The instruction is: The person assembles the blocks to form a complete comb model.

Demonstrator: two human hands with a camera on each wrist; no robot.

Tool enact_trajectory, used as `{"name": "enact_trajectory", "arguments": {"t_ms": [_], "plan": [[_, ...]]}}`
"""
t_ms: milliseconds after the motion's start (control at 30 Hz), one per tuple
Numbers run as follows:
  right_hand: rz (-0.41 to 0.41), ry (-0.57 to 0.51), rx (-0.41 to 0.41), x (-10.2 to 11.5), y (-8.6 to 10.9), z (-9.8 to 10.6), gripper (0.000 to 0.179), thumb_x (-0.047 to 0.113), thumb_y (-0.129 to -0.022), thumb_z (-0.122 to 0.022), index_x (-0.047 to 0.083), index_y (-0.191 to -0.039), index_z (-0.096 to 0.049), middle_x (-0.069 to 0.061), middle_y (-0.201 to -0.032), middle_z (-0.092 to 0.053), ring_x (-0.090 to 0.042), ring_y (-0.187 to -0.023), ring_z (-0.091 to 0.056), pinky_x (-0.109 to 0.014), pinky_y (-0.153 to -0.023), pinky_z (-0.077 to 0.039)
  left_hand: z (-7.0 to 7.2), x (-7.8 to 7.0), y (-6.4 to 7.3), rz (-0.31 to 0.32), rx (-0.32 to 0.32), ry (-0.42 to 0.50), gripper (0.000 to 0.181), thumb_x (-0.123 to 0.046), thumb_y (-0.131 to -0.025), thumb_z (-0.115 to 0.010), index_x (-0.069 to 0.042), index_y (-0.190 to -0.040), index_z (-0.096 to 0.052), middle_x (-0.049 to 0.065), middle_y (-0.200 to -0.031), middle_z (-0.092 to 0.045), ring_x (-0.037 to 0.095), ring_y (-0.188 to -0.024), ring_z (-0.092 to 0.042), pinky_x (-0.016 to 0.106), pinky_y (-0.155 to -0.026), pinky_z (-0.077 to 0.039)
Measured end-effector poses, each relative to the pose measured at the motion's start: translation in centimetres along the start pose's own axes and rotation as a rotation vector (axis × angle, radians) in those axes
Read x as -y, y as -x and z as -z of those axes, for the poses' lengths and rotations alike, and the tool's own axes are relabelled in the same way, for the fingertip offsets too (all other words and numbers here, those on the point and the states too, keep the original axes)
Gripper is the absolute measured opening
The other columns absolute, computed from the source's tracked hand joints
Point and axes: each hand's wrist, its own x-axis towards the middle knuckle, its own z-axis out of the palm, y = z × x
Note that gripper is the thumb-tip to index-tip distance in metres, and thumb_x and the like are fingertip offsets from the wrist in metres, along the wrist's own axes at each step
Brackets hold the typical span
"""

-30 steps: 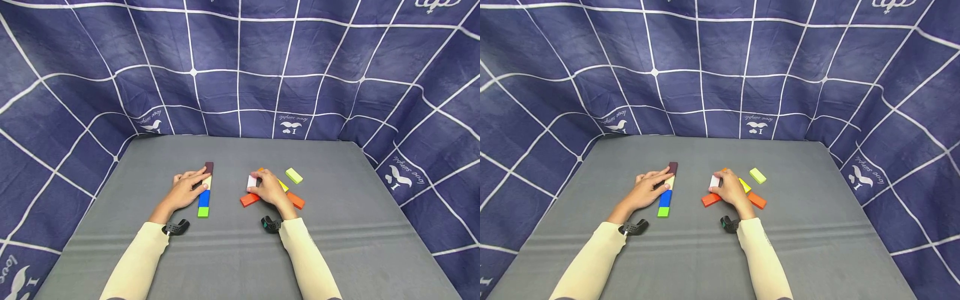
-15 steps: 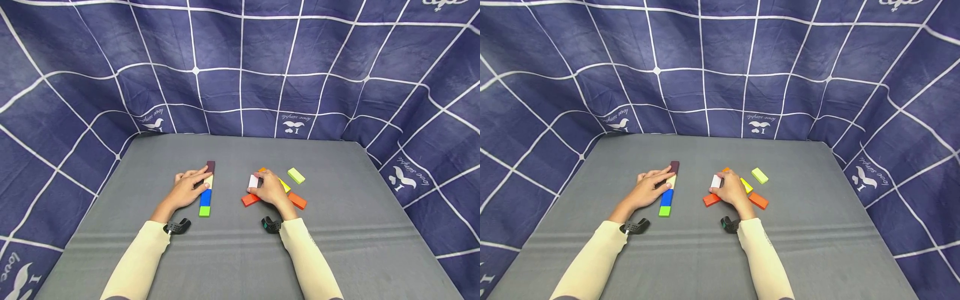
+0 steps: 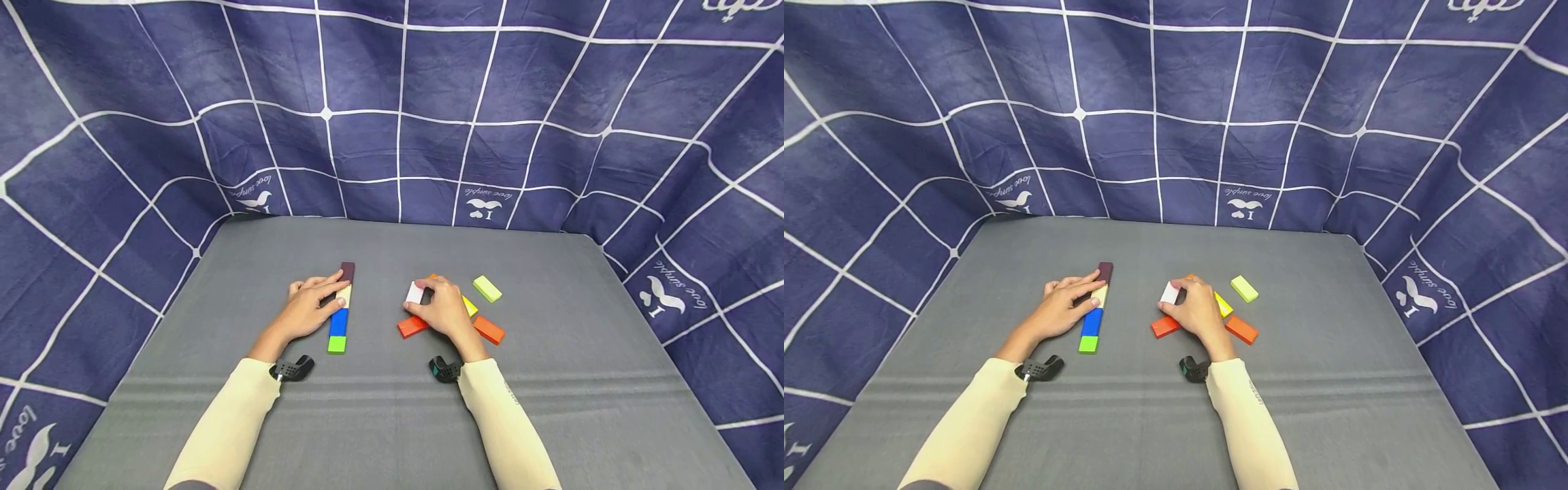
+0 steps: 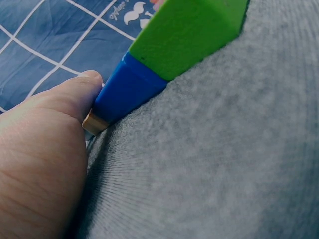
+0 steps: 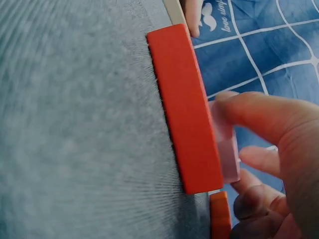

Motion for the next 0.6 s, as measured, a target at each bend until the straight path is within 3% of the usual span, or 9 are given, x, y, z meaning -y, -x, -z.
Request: {"name": "enact_trajectory", "arguments": {"t_ms": [267, 600], "plan": [[0.023, -0.142, -0.051, 0.8, 0.0, 0.9, 0.043, 0.039, -0.074, -0.087, 0.016, -0.109, -0.077, -0.003, -0.104, -0.069, -0.012, -0.064, -0.051, -0.024, -0.059, -0.039, -0.1, 0.1, -0.1, 0.002, 0.001, 0.001, 0.049, -0.046, -0.101, -0.056, -0.028, -0.146, -0.054, -0.006, -0.160, -0.041, 0.023, -0.135, -0.046, 0.052, -0.099, -0.020], [0.079, -0.209, -0.079, 3.0, 0.6, 1.9, 0.041, 0.038, -0.074, -0.088, 0.020, -0.108, -0.076, 0.002, -0.103, -0.067, -0.012, -0.058, -0.048, -0.024, -0.055, -0.037, 0.1, 0.2, -0.2, 0.008, 0.009, 0.000, 0.048, -0.045, -0.100, -0.057, -0.029, -0.146, -0.054, -0.006, -0.160, -0.040, 0.024, -0.136, -0.046, 0.053, -0.100, -0.020]]}}
